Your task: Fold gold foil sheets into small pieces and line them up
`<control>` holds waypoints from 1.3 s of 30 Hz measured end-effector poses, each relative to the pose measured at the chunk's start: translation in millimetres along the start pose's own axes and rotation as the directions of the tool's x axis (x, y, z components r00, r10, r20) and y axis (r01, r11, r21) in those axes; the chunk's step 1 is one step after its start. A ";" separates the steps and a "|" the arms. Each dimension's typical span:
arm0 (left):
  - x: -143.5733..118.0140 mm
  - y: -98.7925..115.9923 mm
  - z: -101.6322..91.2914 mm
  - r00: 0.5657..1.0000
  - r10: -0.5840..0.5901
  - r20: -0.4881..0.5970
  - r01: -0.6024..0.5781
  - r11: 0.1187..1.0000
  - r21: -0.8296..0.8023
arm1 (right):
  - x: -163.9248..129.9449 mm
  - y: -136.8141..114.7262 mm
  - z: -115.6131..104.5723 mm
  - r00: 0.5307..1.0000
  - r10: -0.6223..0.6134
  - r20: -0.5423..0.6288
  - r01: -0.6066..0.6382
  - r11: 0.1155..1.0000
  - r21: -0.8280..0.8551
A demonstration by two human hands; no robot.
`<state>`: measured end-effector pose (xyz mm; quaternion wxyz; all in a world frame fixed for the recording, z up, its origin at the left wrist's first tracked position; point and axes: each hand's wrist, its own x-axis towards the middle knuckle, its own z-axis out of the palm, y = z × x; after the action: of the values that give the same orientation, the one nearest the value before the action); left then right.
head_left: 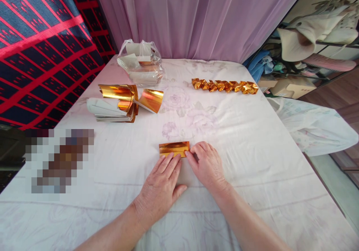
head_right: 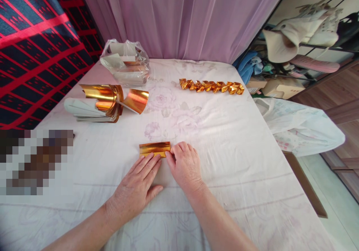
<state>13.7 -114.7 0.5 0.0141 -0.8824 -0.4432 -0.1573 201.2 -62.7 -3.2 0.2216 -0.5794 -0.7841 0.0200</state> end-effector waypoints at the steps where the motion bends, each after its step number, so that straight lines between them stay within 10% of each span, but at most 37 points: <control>1: -0.2 -0.1 0.3 1.000 -0.001 0.003 0.001 1.000 -0.006 | 0.0 0.0 0.0 1.000 0.002 0.001 -0.002 1.000 0.001; 39: -0.3 -0.5 -0.3 0.999 -0.018 0.046 0.020 0.999 -0.041 | 0.4 -1.2 0.5 1.000 0.022 -0.003 -0.022 1.000 0.002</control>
<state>13.1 -114.6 0.6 -0.0155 -0.8817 -0.4483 -0.1464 199.8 -62.6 -3.1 0.2229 -0.5879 -0.7773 0.0223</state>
